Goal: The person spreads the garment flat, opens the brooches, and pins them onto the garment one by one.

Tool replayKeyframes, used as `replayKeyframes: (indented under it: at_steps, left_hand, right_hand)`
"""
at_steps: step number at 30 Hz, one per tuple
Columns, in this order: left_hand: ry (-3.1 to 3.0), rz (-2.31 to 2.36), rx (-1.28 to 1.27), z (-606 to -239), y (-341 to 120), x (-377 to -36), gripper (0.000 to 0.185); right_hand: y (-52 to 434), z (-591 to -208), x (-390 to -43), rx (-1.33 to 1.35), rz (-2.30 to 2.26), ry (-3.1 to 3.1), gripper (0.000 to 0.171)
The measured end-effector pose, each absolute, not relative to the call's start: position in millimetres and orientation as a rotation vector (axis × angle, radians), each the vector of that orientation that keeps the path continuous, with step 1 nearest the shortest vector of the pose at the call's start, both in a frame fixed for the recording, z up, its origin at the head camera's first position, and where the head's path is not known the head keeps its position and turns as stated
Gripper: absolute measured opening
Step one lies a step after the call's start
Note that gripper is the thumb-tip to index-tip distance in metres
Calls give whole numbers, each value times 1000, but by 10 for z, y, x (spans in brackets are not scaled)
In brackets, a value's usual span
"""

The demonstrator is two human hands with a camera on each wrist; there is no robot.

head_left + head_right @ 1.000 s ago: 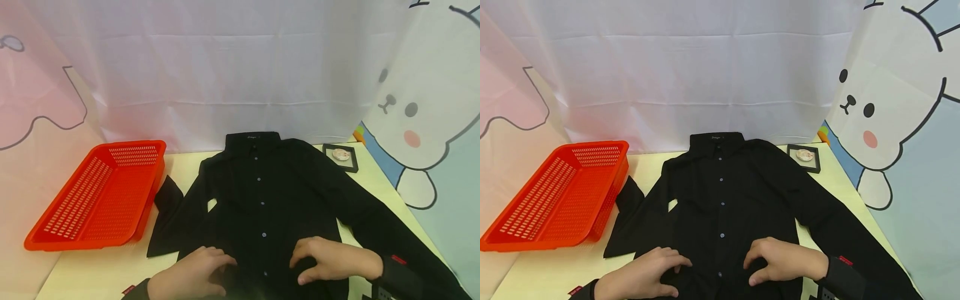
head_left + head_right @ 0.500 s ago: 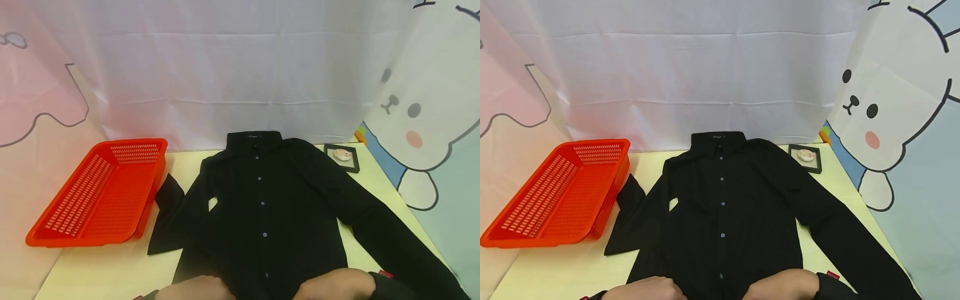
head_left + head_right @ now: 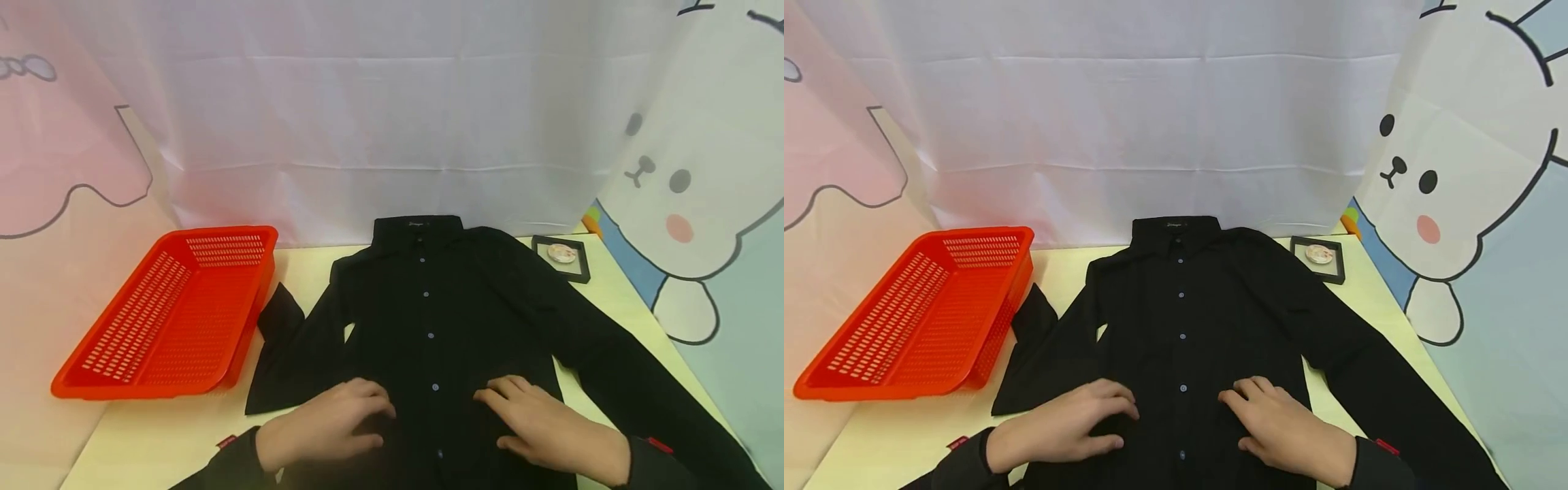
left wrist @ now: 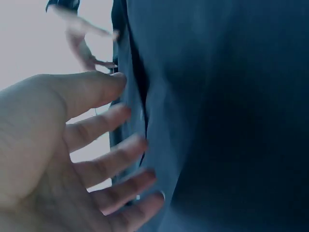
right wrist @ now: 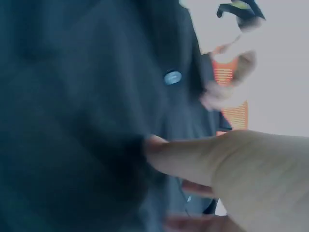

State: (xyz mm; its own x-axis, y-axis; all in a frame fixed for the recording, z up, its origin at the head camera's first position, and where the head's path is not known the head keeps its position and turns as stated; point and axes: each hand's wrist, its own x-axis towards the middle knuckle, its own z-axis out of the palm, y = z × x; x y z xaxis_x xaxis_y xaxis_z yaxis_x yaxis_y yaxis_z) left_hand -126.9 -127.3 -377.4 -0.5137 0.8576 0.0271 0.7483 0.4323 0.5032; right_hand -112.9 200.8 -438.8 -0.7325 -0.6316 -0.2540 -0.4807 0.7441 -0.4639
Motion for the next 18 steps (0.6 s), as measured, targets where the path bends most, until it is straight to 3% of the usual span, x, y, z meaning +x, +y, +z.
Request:
replayKeyframes:
  at_steps: [2, 4, 6, 8, 12, 18]
  left_hand:
    - [2528, 527, 1347, -3999, -1299, -1431, 32]
    - [2554, 380, 1336, -4348, -1331, -1589, 47]
    - [2558, 341, 1414, -4678, -1345, -1761, 58]
    - [2518, 348, 1379, -4738, -1291, -1832, 67]
    - [2437, 346, 1189, -4792, -1216, -1928, 89]
    - [2371, 287, 1024, -4711, -1158, -1888, 107]
  right_hand:
    - [2039, -4449, -1098, -721, -330, 2572, 84]
    - [2068, -4533, -1061, -591, -300, 2495, 103]
    - [2106, -4630, -1025, -510, -301, 2432, 114]
    - [2146, -4734, -1001, -510, -284, 2415, 120]
    - [2199, -4884, -946, -534, -266, 2415, 118]
    - [2204, -4913, -851, -523, -286, 2414, 106]
